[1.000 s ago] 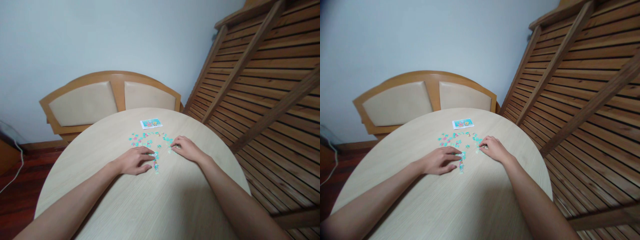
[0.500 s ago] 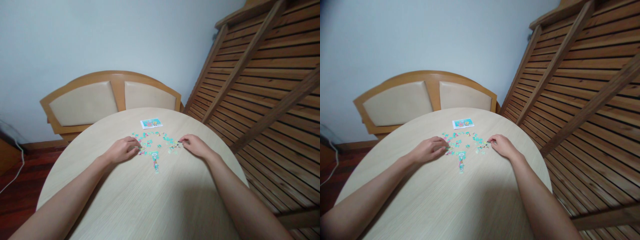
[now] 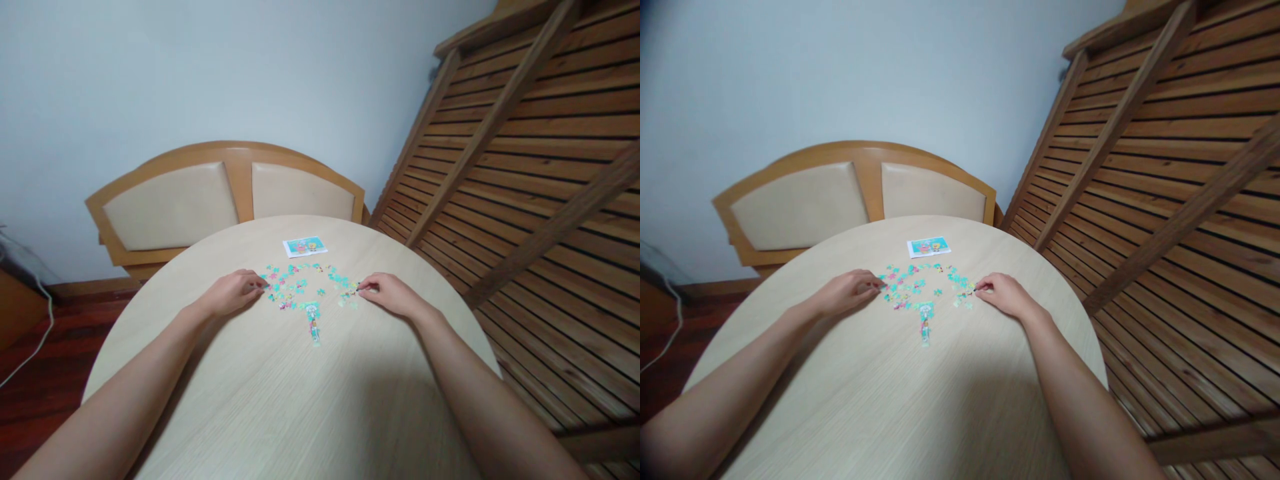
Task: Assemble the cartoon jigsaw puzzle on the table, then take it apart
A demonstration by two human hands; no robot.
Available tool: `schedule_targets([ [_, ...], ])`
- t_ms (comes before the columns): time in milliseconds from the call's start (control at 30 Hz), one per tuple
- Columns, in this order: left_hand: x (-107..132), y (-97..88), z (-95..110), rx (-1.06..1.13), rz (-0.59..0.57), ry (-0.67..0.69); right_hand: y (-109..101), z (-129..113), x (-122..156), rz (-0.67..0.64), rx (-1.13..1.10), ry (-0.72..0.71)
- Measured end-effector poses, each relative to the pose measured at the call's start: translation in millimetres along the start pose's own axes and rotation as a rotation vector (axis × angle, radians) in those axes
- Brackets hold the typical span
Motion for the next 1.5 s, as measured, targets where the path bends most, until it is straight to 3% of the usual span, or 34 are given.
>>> schedule_targets([
  [200,2,-2.3,-1,0.025,0.014,0.017,0,-2,-1,-0.005,0.03,-0.003],
  [500,11,4.8,34,0.056,-0.016,0.266,-1,-3,-2,-0.004,0.056,0.004],
  [767,-1,-5.1,-8,0.012,0.119,0.046,1,-1,-2,-0.006,0.055,0.007],
  [867,-4,-4.4,-18,-0.003,0.12,-0.015,1,0,-1,0.0,0.057,0.018],
  [1500,-5,4.8,-6,-0.021,0.08,0.036,-1,-7,-2,-0.007,0.023,0.029],
])
Point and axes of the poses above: each hand's wrist, its own x-axis away from the middle knuckle, its own y-axis out of the palm, z = x × y, the point moved 10 cm from there along -x, towards the middle knuckle, and after that the axes turned 15 degrees about -y, right-handed, at the moved point
